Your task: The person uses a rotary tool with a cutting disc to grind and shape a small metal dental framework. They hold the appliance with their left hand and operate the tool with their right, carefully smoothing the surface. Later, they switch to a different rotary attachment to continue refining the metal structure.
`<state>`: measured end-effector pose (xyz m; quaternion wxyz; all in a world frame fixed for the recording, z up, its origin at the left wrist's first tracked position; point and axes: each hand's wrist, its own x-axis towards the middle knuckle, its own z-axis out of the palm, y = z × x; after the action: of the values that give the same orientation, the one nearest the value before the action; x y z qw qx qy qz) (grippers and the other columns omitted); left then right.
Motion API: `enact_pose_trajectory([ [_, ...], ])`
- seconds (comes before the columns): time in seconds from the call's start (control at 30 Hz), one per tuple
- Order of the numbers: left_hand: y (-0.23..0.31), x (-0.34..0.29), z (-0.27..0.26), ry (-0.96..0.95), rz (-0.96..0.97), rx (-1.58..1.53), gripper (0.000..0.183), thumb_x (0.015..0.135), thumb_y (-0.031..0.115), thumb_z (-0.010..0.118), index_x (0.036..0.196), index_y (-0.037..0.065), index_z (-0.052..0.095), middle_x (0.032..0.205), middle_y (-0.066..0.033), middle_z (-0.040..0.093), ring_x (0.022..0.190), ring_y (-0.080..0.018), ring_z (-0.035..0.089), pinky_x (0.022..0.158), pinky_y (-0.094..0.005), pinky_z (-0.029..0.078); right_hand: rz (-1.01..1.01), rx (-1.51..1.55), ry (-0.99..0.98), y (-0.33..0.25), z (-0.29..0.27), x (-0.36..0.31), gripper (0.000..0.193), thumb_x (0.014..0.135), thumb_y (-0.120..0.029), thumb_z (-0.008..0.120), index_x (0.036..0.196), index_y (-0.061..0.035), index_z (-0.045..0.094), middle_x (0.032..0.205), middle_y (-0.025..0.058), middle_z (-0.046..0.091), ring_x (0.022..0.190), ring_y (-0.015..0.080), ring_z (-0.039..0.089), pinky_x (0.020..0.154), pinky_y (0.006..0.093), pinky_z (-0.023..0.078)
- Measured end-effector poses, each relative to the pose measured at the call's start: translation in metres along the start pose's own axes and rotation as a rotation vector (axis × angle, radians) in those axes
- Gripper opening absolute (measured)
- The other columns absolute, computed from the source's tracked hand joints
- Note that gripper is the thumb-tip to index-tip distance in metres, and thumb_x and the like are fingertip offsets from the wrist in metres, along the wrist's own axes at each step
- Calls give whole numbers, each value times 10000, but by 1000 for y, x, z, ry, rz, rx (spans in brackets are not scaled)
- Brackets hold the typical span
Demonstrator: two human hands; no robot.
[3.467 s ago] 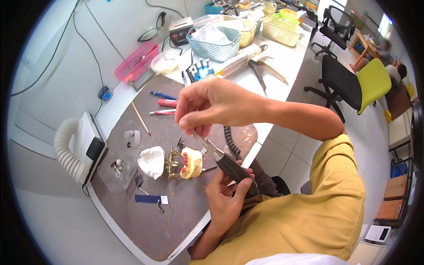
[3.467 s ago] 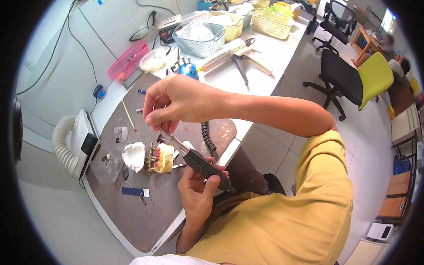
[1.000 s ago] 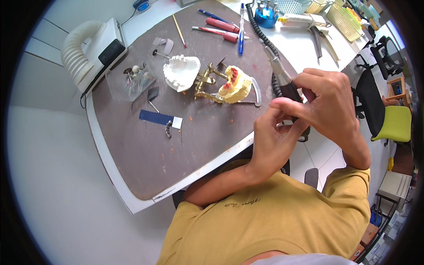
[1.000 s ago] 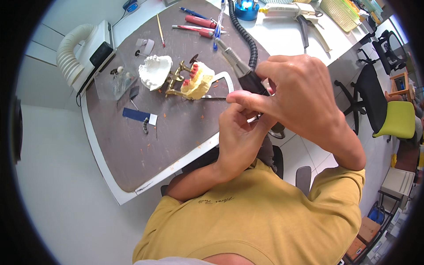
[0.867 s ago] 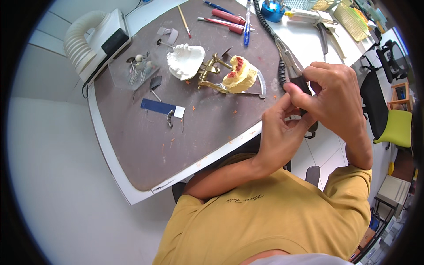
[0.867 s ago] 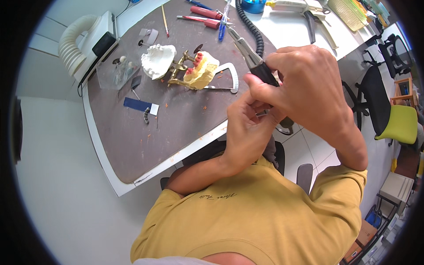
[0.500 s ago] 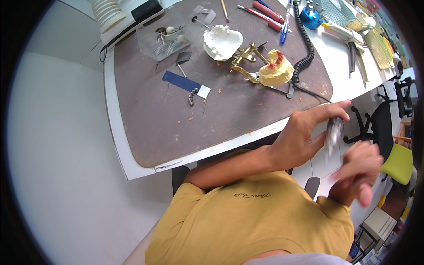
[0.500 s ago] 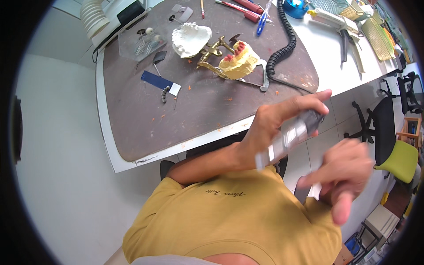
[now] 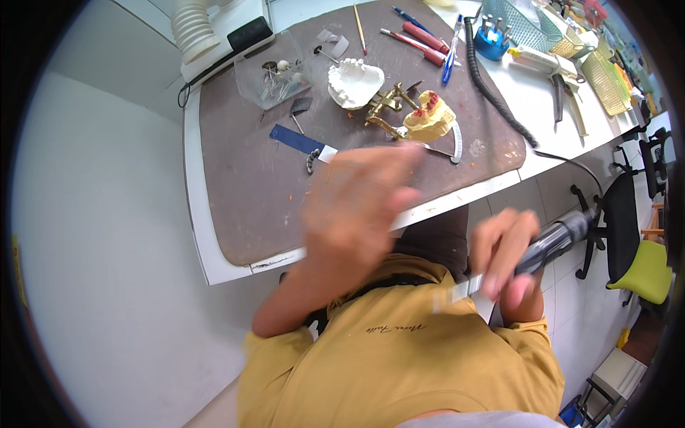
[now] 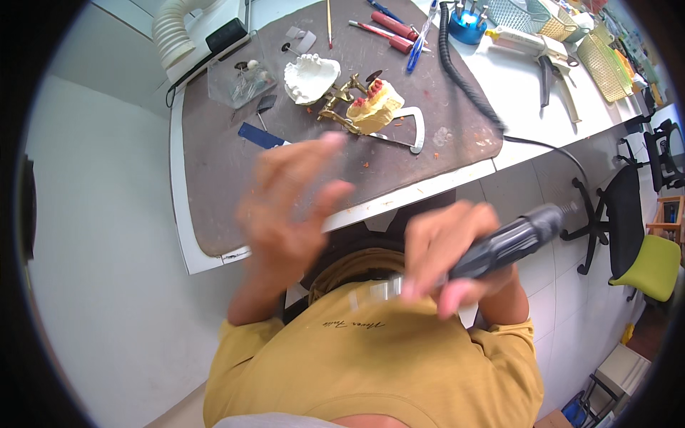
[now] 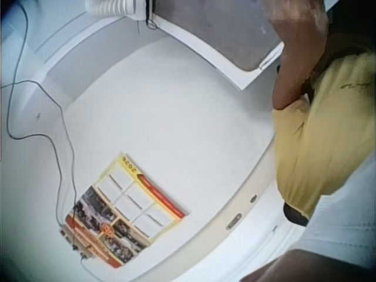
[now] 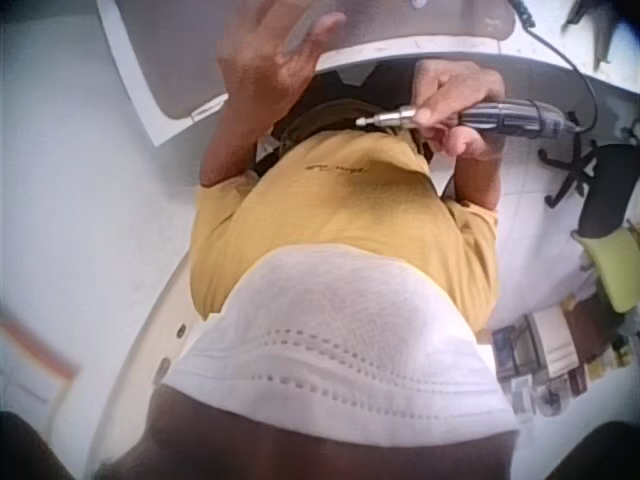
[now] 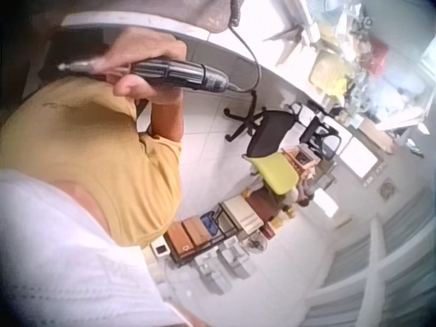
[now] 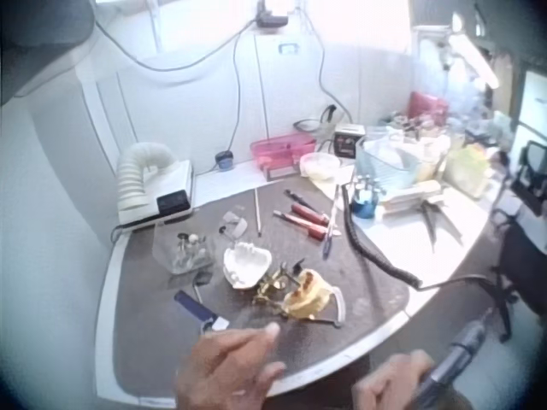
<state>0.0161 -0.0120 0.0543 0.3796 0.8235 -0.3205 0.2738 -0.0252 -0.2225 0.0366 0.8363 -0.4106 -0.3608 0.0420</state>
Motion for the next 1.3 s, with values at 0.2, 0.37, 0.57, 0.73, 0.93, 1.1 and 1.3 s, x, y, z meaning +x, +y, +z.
enact_pose_trajectory([
  [0.2, -48, -9, -68, -187, -433, 203, 212, 852, 47, 649, 1060, 24, 680, 829, -102, 648, 673, -176, 624, 653, -283, 496, -47, -801, 515, -4, -40, 53, 398, 827, -308, 750, 1043, -56, 530, 1031, 147, 680, 994, 209, 657, 805, 316, 548],
  [0.37, -55, -5, -59, -249, -424, 145, 161, 833, 74, 674, 968, -12, 687, 821, -124, 645, 640, -223, 631, 625, -323, 496, 8, -1311, 345, 22, -48, 62, 586, 686, -319, 865, 1091, -91, 508, 1056, 119, 653, 923, 190, 668, 721, 293, 540],
  [0.57, -64, -6, -48, -273, -351, 144, 169, 811, 50, 690, 969, -11, 688, 838, -117, 653, 652, -208, 636, 627, -321, 501, -57, -1421, 183, 15, -46, 79, 478, 726, -211, 806, 1071, -81, 501, 897, 118, 661, 840, 199, 681, 725, 299, 527],
  [0.73, -68, -3, -44, -320, -428, 89, 193, 813, 8, 669, 1005, -4, 690, 855, -83, 654, 660, -135, 610, 600, -255, 492, -11, -1259, 13, 5, -91, 109, 542, 706, -344, 820, 1058, -97, 491, 901, 78, 619, 827, 243, 659, 715, 358, 509],
  [0.93, -70, 0, -45, -202, -539, -67, 119, 844, 16, 647, 947, -11, 698, 844, -64, 638, 685, -107, 625, 609, -235, 489, 21, -1298, -198, -2, -119, 123, 510, 752, -181, 814, 1108, -83, 462, 1012, 69, 597, 948, 154, 610, 858, 289, 525],
  [1.1, -74, 18, -38, -300, -603, -298, 133, 886, 69, 630, 965, -12, 700, 901, -26, 661, 756, -55, 590, 680, -194, 473, -108, -1400, -236, 4, -122, 113, 529, 728, -212, 835, 1094, -92, 473, 1052, 84, 606, 1064, 221, 610, 960, 335, 496],
  [1.3, -100, 43, -22, -298, -708, -303, 193, 928, 160, 611, 1023, 7, 682, 1016, -49, 673, 913, -86, 611, 836, -230, 485, -140, -1302, -341, 1, -126, 148, 399, 725, -162, 763, 1020, -57, 515, 899, 99, 571, 834, 216, 566, 756, 329, 460],
])
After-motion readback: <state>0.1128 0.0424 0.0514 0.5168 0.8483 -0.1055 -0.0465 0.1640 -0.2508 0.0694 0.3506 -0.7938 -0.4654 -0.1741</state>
